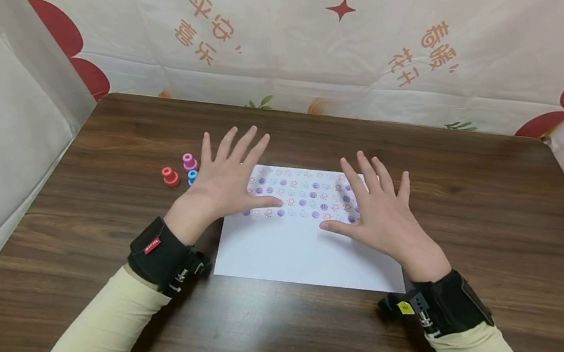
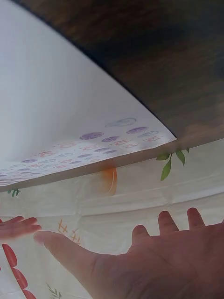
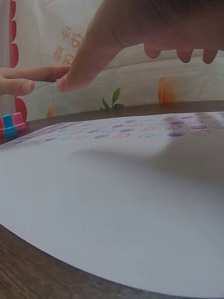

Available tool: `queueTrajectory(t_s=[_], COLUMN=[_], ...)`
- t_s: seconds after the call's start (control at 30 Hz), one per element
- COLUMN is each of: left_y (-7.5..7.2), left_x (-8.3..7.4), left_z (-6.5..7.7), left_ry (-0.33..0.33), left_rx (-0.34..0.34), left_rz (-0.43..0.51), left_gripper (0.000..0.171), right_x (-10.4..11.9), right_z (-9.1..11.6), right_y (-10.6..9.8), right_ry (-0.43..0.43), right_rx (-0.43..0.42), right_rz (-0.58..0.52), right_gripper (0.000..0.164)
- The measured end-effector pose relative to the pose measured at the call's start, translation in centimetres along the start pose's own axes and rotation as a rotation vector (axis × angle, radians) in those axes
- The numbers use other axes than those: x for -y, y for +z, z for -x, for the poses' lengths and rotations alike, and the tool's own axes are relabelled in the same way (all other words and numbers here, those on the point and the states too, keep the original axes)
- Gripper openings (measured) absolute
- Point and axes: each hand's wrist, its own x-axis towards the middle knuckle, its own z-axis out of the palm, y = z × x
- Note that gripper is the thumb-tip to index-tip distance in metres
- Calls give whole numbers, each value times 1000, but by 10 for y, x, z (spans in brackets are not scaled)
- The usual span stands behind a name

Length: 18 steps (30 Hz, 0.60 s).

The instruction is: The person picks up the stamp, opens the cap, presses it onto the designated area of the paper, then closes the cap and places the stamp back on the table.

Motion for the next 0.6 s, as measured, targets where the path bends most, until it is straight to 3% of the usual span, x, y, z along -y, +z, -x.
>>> queueTrajectory(t_s=[0.6], left_y=[5], left_x=[12], left_z=[1], left_ry=[-18], left_rx=[4], left_rz=[2], left_gripper=[117], right_x=[-4], right_z=[3], right_y=[11], right_ry=[13], right_rx=[-2], right_rz=[0], right_gripper=[112])
